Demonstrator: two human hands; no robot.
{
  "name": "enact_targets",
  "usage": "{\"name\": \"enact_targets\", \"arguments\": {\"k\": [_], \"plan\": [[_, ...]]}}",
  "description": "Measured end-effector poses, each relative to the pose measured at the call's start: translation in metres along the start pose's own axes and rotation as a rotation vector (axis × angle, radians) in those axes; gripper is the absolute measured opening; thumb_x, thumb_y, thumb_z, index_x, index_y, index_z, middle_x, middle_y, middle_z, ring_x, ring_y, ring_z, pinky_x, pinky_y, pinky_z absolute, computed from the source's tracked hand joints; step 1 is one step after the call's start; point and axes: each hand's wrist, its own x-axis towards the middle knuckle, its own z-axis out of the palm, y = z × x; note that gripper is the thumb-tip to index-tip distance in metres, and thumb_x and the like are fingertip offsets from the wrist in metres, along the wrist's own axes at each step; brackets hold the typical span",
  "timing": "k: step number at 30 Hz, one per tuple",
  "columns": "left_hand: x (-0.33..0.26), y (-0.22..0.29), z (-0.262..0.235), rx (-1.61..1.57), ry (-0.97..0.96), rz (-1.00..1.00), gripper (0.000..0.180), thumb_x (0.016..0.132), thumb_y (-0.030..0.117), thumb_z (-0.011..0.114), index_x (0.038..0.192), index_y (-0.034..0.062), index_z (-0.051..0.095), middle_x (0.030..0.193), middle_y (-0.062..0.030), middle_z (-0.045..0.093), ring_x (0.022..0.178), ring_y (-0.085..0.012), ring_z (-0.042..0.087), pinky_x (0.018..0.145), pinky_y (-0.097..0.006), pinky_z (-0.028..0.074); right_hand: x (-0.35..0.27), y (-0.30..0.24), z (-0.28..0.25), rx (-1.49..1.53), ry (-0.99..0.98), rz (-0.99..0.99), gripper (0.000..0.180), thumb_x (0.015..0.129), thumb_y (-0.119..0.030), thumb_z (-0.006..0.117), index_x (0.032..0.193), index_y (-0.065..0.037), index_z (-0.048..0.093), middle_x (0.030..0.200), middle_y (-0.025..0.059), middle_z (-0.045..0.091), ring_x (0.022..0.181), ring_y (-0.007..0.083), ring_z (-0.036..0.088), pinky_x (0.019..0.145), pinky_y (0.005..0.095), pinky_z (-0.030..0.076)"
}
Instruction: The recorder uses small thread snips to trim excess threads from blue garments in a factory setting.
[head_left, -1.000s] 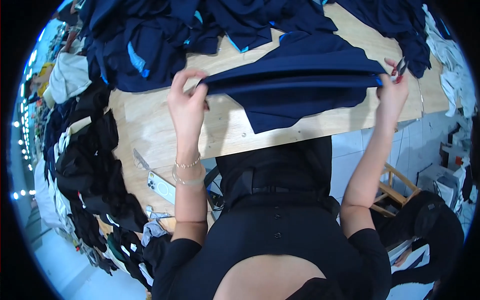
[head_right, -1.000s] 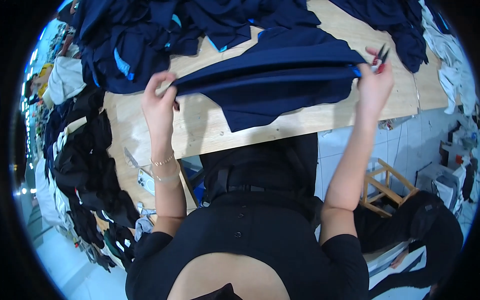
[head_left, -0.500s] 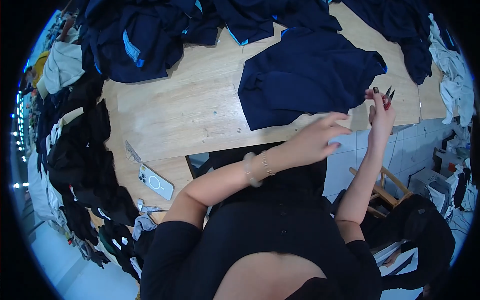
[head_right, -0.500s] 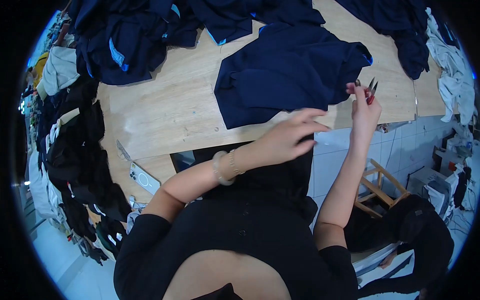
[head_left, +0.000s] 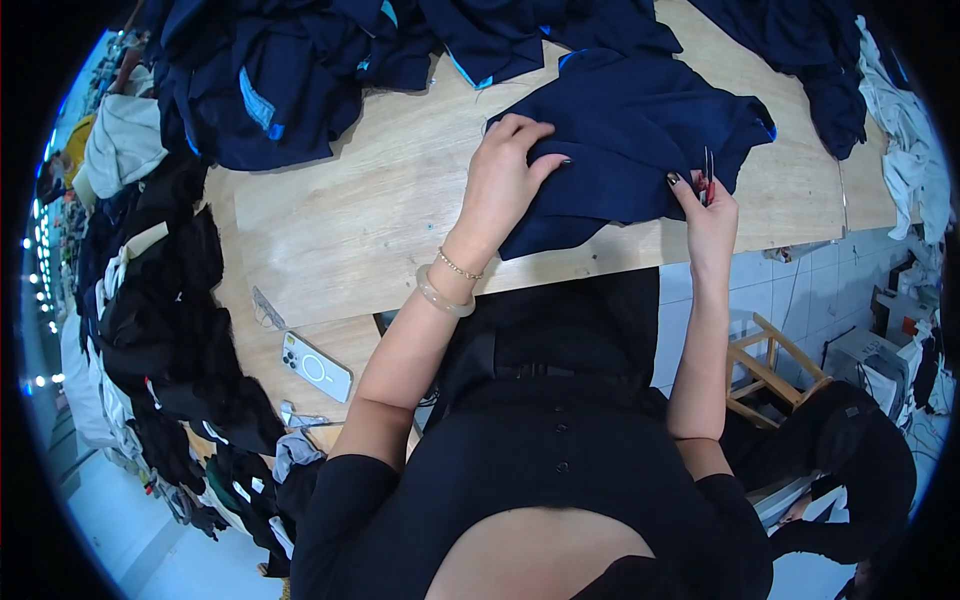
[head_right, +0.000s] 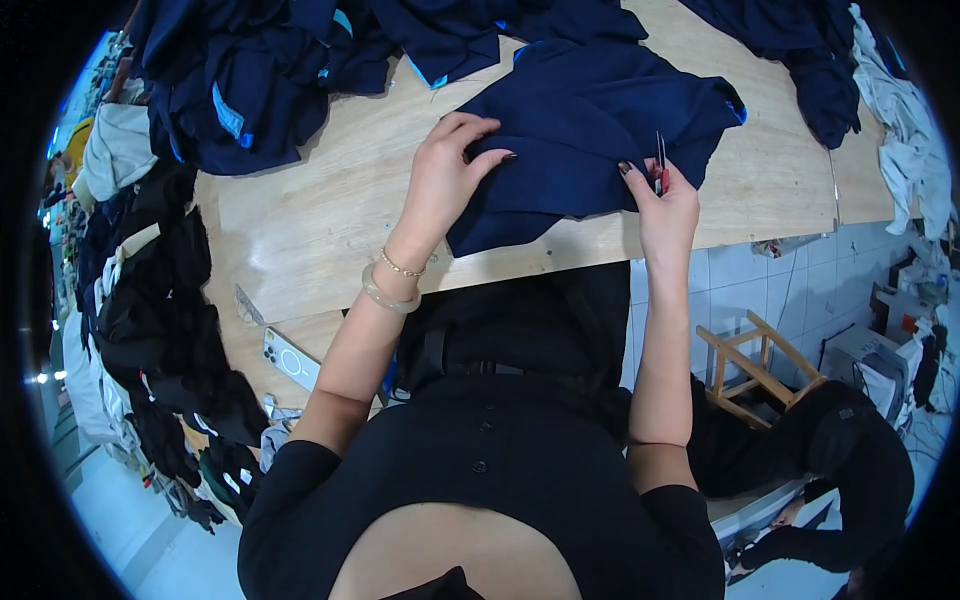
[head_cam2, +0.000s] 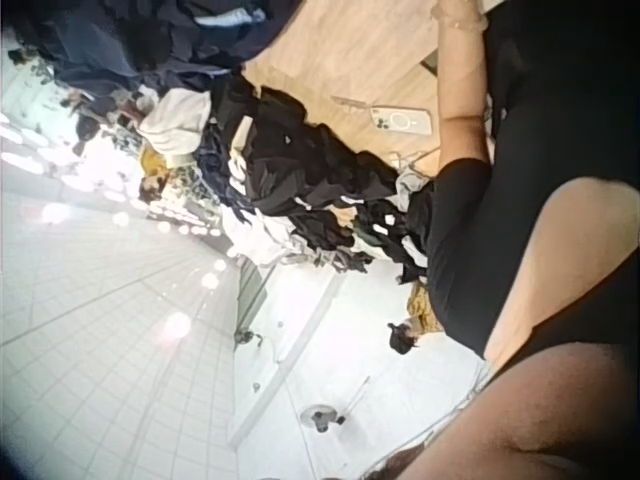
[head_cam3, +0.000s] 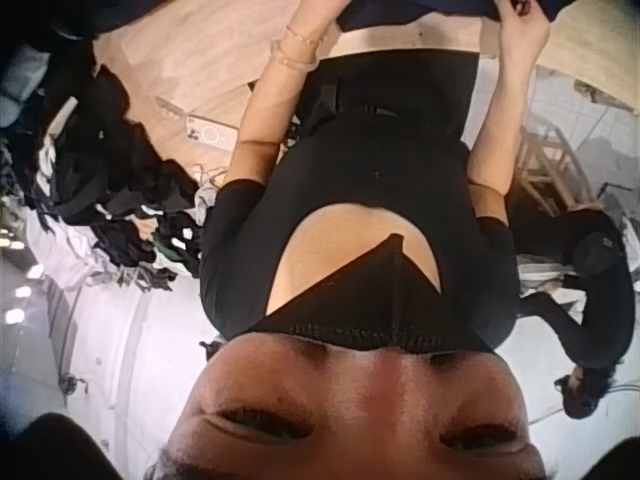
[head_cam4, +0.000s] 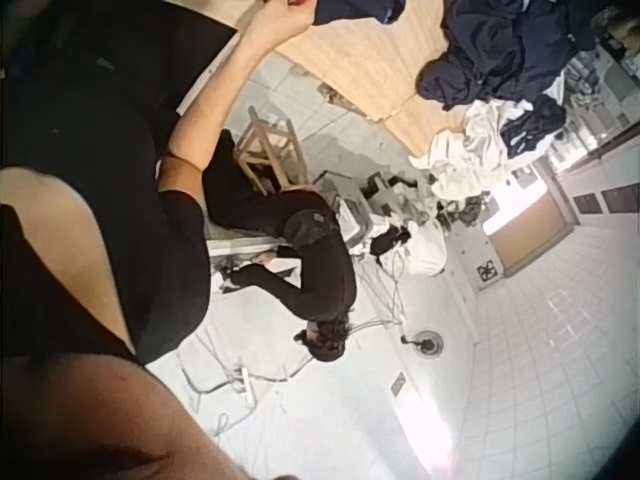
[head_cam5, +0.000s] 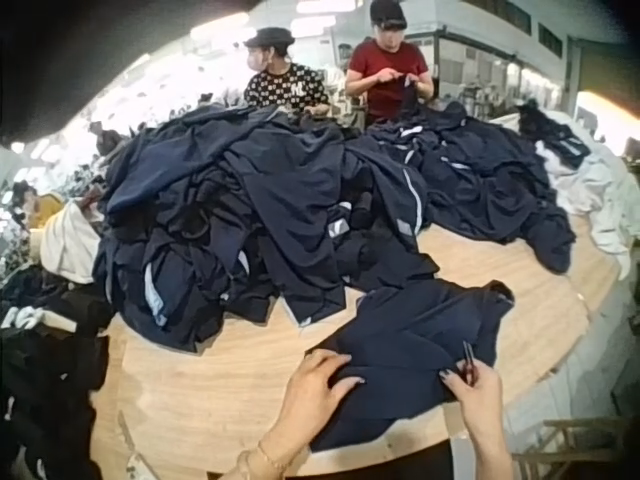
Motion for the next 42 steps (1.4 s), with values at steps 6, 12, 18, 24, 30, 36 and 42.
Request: {"name": "enact_targets", "arguments": {"k": [6,12,18,24,30,36,42], "plan": [[-0.003,0.004,-0.003,-0.221,-0.096,-0.248,0.01,0.09,0.004,0.06,0.089,-0.0033,0.067,0.081,-0.009,0.069,0.075,-0.0171,0.069,0.064,-0.026,0.055,-0.002,0.009,-0.01,0.002,0.018,-0.001,0.016,0.082,-0.012,0.073,0.088,0.002,0.067,0.072,-0.0016,0.062,0.067,0.0044,0.049,0.065,0.0203,0.041],[-0.012,0.01,-0.011,-0.447,0.007,-0.363,0.011,0.094,0.001,0.052,0.088,-0.0031,0.06,0.077,-0.0101,0.068,0.078,-0.016,0.071,0.063,-0.025,0.058,0.0,0.01,-0.013,0.018,0.024,0.013,0.011,0.084,-0.009,0.071,0.088,0.001,0.067,0.072,-0.0034,0.061,0.067,0.0033,0.049,0.065,0.019,0.041],[-0.016,0.013,-0.013,-0.259,-0.154,-0.061,0.025,0.077,0.016,0.076,0.095,0.0025,0.064,0.087,-0.0083,0.064,0.068,-0.0171,0.063,0.065,-0.028,0.054,0.001,0.014,-0.013,0.033,0.01,0.011,0.01,0.084,-0.008,0.071,0.089,0.001,0.067,0.074,-0.0026,0.062,0.068,0.0036,0.05,0.066,0.0191,0.041],[-0.024,0.013,-0.007,0.022,-0.135,0.114,0.029,0.075,0.02,0.076,0.1,0.0095,0.068,0.086,-0.0045,0.064,0.067,-0.0207,0.064,0.06,-0.028,0.052,-0.001,0.013,-0.013,0.01,0.027,0.028,0.011,0.083,-0.008,0.071,0.087,0.001,0.067,0.073,-0.0026,0.062,0.068,0.004,0.05,0.065,0.0195,0.041],[-0.025,0.026,-0.008,0.054,-0.181,0.113,0.034,0.075,0.021,0.076,0.107,0.0141,0.067,0.088,-0.0059,0.063,0.062,-0.0217,0.063,0.055,-0.028,0.052,-0.001,0.02,-0.016,-0.006,0.03,0.024,0.012,0.082,-0.009,0.072,0.087,0.001,0.067,0.072,-0.0031,0.061,0.066,0.004,0.048,0.063,0.0197,0.039],[-0.022,0.03,0.006,0.127,-0.218,0.105,0.05,0.071,0.022,0.079,0.117,0.017,0.058,0.107,-0.0097,0.057,0.063,-0.0245,0.064,0.055,-0.032,0.054,0.003,0.018,-0.013,-0.013,0.039,0.016,0.014,0.082,-0.011,0.073,0.087,0.001,0.067,0.071,-0.0027,0.061,0.066,0.0036,0.047,0.062,0.0194,0.039],[-0.019,0.042,0.009,0.176,-0.179,0.099,0.033,0.076,0.014,0.073,0.102,0.0136,0.052,0.111,-0.0139,0.052,0.066,-0.033,0.064,0.052,-0.042,0.053,0.007,0.014,-0.011,-0.035,0.023,-0.018,0.017,0.083,-0.009,0.071,0.091,0.004,0.064,0.074,0.0006,0.061,0.069,0.0058,0.051,0.065,0.0223,0.044]]}}
